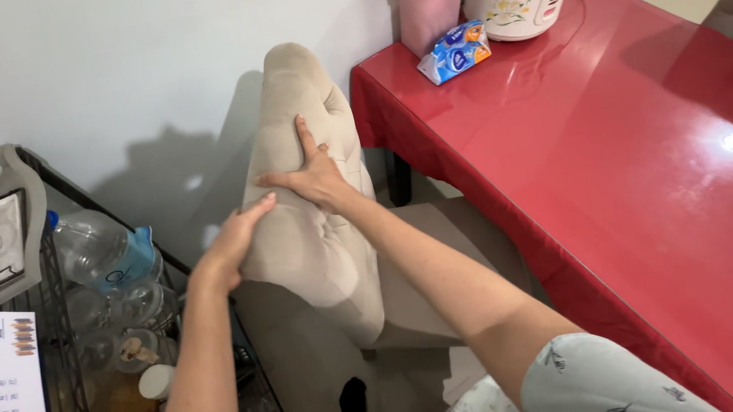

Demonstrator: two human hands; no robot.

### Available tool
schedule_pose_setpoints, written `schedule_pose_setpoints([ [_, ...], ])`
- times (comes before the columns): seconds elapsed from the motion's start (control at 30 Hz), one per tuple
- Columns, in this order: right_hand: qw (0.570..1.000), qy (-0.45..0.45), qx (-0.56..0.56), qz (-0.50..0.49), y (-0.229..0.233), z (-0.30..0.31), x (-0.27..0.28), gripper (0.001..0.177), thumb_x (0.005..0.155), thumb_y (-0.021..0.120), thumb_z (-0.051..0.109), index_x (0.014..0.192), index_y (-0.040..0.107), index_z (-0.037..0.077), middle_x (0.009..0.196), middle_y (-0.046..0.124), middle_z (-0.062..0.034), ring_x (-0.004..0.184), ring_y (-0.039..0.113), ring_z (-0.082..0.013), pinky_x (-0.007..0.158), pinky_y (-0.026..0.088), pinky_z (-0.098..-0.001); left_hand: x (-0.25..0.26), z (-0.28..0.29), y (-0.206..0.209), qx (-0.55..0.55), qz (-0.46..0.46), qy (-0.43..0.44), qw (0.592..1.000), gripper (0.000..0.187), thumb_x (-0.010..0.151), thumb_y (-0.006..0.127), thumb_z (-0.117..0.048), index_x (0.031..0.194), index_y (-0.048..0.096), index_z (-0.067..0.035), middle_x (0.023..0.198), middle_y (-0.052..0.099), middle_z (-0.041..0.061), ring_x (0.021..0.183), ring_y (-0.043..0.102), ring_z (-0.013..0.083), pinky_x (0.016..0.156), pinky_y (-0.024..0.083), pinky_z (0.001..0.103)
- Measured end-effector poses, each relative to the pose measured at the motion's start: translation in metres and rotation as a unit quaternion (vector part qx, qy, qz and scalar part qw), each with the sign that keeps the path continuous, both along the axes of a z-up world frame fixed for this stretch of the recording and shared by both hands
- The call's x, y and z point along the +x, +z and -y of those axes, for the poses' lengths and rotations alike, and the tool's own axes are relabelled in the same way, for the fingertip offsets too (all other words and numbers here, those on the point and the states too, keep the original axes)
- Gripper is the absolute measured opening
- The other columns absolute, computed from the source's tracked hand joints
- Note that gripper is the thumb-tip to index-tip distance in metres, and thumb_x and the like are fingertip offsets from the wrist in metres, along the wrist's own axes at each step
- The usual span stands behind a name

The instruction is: The person arranges chairs around a dining table, picks up a grey floor mat and spreads it on the kitchen floor, then takes a red mat and lays it on the patio floor.

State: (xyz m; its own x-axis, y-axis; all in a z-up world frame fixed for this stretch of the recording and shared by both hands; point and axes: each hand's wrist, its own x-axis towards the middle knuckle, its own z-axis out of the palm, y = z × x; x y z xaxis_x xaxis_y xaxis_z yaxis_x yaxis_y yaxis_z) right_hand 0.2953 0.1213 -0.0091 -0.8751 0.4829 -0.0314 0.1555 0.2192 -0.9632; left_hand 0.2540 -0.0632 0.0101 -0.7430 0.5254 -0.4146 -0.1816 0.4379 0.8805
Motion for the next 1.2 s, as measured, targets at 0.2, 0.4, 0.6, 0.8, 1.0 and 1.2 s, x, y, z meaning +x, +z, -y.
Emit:
schedule_pose_setpoints([
  [0.2,0.997,0.069,-0.037,-0.01,0.019,-0.044,0.078,0.138,0.056,0.09,0.043,0.165,0.008,0.022,0.158,0.037,-0.0284,0.147,0.04,-0.0377,0.117,0.038,-0.0426,0.093,-0.039,0.024,-0.053,0.074,-0.022,0.996,0.114,0.074,0.056,-0.072,0.16,0.016,-0.009,0.158,0.036,0.021,0.134,0.051,0.045,0.09,0.053,0.073],
  [0.4,0.993,0.112,-0.015,0.043,0.042,-0.087,0.158,0.13,0.062,0.089,0.037,0.167,0.013,0.023,0.161,0.035,-0.025,0.151,0.033,-0.0347,0.121,0.029,-0.0422,0.15,-0.075,0.029,-0.118,0.049,-0.206,0.97,0.127,0.076,0.056,-0.08,0.161,0.001,-0.003,0.162,0.026,0.023,0.14,0.041,0.0436,0.094,0.054,0.071],
  [0.6,0.991,0.116,-0.032,0.064,0.037,-0.109,0.196,0.129,0.062,0.088,0.039,0.165,0.013,0.024,0.163,0.031,-0.0215,0.152,0.031,-0.0318,0.121,0.03,-0.0417,0.102,-0.097,0.043,-0.263,-0.153,-0.482,0.822,0.1,0.058,0.078,-0.072,0.126,0.074,0.001,0.118,0.077,0.018,0.111,0.074,0.0293,0.095,0.059,0.046],
  [0.8,0.954,-0.023,0.278,0.111,0.043,-0.065,0.21,0.116,0.076,0.08,0.048,0.17,0.016,0.022,0.161,0.027,-0.0369,0.147,0.036,-0.049,0.119,0.043,-0.0517,0.005,-0.138,0.066,-0.376,-0.414,-0.239,0.794,0.126,0.055,0.101,-0.036,0.16,0.033,-0.03,0.17,0.023,0.007,0.148,0.036,0.0427,0.113,0.037,0.071],
  [1.0,0.877,-0.069,0.388,0.276,0.084,0.031,0.232,0.129,0.065,0.091,0.048,0.159,0.004,0.036,0.164,0.004,-0.0293,0.147,0.019,-0.0591,0.096,0.038,-0.0797,-0.013,-0.202,0.063,-0.362,-0.519,-0.307,0.711,0.157,0.047,0.106,-0.026,0.163,0.002,-0.045,0.173,-0.016,0.004,0.158,0.0,0.0383,0.114,0.01,0.082],
  [1.2,0.874,-0.068,0.362,0.318,0.09,0.033,0.237,0.129,0.066,0.09,0.026,0.162,0.004,0.039,0.168,0.005,-0.0253,0.144,0.03,-0.0552,0.098,0.046,-0.0692,-0.01,-0.237,0.058,-0.38,-0.57,-0.403,0.606,0.17,0.042,0.109,-0.034,0.162,-0.011,-0.044,0.172,-0.02,0.006,0.158,-0.013,0.0369,0.114,0.001,0.079],
])
